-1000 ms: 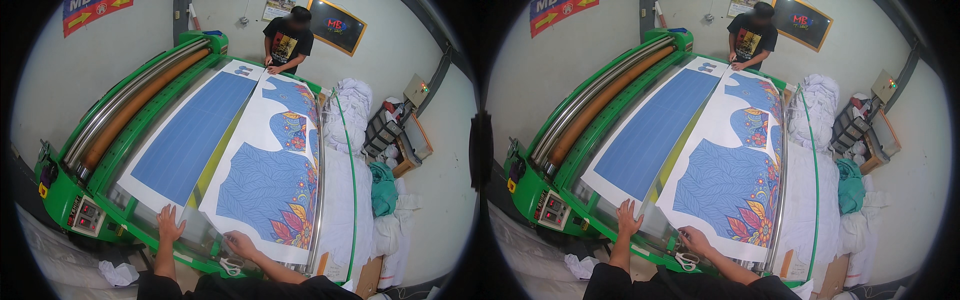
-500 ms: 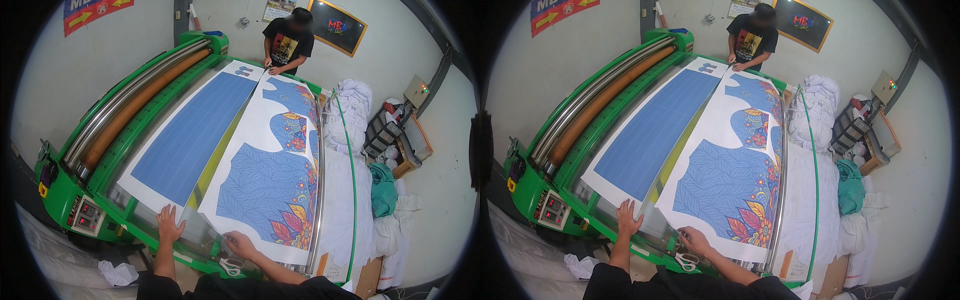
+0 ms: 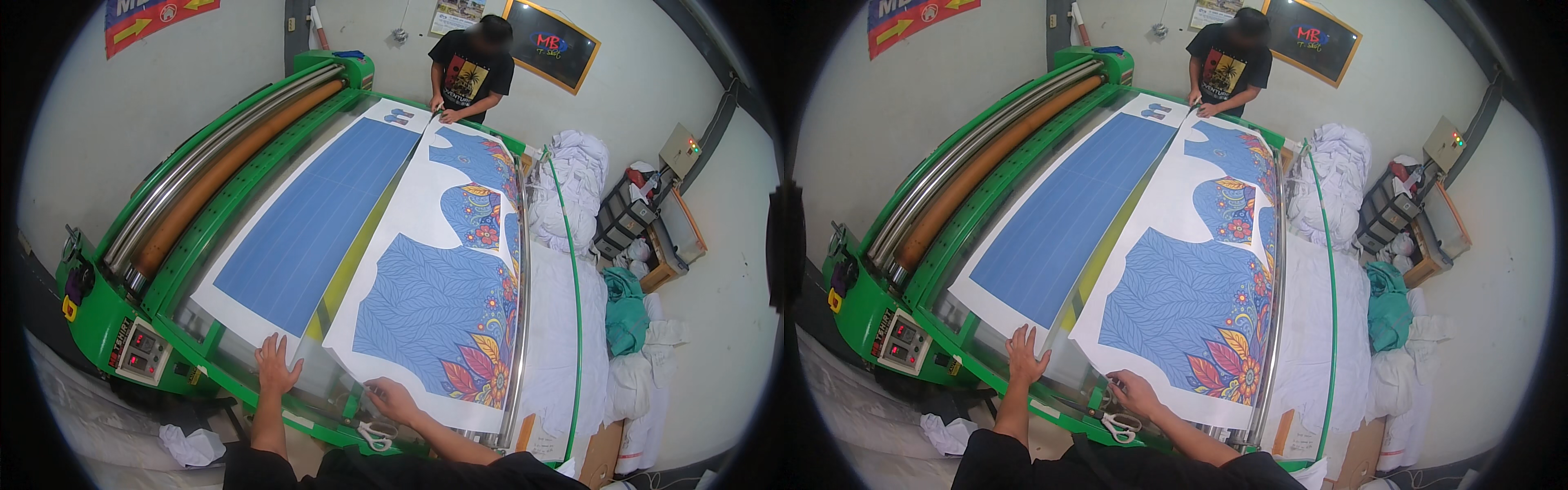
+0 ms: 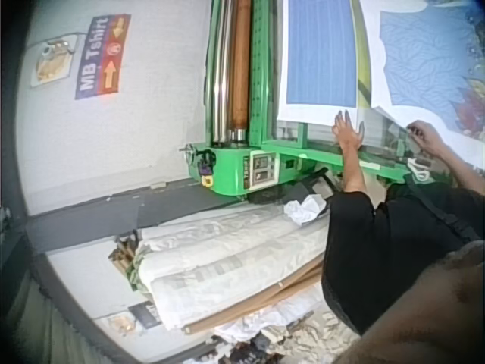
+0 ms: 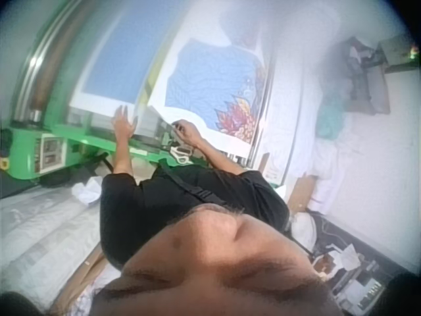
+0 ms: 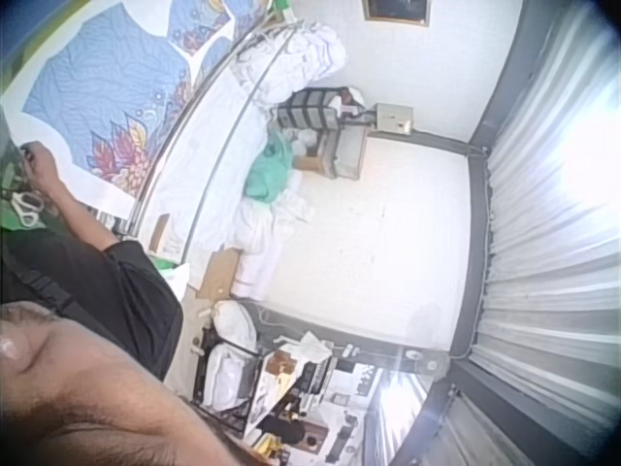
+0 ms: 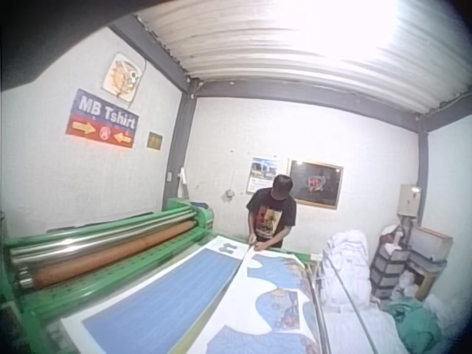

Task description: The person kneels at a green heat press machine, adjusts the frame, and uses scissors to cut a large white sheet of fabric. They then smooth the fabric on the press bed and cut along a printed pattern to separate a t-shirt-shaped piece.

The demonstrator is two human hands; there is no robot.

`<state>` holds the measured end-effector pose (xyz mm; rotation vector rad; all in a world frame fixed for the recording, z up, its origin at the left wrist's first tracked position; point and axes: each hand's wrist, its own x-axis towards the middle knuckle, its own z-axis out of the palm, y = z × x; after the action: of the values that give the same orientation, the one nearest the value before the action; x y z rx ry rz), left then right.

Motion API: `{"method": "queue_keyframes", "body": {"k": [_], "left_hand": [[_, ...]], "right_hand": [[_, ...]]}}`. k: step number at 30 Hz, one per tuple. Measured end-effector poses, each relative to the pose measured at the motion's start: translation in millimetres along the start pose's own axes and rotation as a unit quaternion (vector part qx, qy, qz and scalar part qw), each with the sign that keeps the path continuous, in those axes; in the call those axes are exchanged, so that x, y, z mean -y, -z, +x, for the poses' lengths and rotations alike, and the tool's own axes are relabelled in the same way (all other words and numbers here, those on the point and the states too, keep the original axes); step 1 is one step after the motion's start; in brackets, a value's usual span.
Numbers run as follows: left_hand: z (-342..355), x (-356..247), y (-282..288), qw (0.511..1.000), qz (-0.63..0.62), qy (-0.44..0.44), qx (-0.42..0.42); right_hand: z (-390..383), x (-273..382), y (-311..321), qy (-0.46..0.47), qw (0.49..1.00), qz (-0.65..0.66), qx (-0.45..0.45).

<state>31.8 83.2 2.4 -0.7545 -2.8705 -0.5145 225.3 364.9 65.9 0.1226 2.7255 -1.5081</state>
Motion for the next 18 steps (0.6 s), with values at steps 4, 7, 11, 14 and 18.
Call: {"method": "queue_keyframes", "body": {"k": [4,7,11,14,18], "left_hand": [[-0.5,0.7,-0.3,1.000,-0.003,-0.004,-0.005],[0.0,0.2,-1.0,1.000,-0.005,-0.007,-0.009],[0.7,-0.1,-0.1,1.000,-0.006,-0.003,-0.007],[-0.1,1.2,-0.8,1.000,-0.006,-0.002,-0.012],[0.4,0.7,-1.8,1.000,0.002,-0.008,-0.026]], "right_hand": [[-0.1,0.1,-0.5,-0.005,1.000,-0.002,0.003],[-0.7,-1.8,-1.5,0.000,1.000,-0.003,-0.001],[-0.2,-3.0,-2.8,0.009,1.000,-0.007,-0.006],[0.5,-3.9,-4.1,0.010,1.000,-0.005,-0.006],[-0.1,-11.7,-9.7,0.025,1.000,0.005,-0.018]]}}
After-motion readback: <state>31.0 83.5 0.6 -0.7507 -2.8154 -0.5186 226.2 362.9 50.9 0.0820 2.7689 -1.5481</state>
